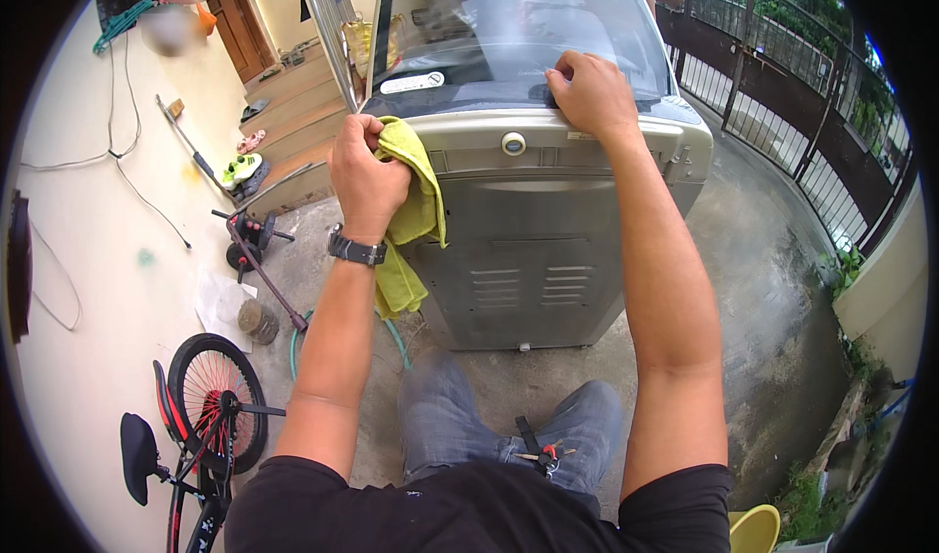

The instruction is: The person cleans the exterior and interior edges of a washing machine by hand with a cloth, wiping the lid, the control panel, and the rear casing while another person assists.

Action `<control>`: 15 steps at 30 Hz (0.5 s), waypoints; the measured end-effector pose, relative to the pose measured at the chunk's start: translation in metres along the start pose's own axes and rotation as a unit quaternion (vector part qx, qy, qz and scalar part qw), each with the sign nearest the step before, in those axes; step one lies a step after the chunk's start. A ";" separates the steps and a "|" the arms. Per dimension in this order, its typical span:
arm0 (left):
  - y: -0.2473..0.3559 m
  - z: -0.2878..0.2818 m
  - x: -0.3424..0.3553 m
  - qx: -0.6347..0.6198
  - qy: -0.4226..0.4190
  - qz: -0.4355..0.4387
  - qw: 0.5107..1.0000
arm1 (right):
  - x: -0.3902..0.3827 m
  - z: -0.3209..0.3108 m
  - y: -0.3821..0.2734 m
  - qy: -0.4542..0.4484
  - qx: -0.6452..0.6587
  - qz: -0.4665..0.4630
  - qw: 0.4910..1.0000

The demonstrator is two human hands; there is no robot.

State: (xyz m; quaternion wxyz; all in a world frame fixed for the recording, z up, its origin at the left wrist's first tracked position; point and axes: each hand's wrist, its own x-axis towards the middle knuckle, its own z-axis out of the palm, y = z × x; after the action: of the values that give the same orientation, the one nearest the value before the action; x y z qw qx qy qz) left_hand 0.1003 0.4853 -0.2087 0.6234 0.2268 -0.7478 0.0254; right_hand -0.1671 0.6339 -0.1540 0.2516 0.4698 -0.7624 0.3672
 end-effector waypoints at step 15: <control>-0.043 -0.042 0.010 -0.102 -0.017 -0.061 0.993 | -0.105 0.061 -0.154 0.008 0.280 -0.140 0.950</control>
State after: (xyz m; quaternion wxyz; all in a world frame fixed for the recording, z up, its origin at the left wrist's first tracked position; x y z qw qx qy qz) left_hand 0.1541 0.4569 -0.2007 0.6306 0.2079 -0.7420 -0.0927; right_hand 0.0147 0.5970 -0.2174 0.1653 0.6206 -0.5534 0.5303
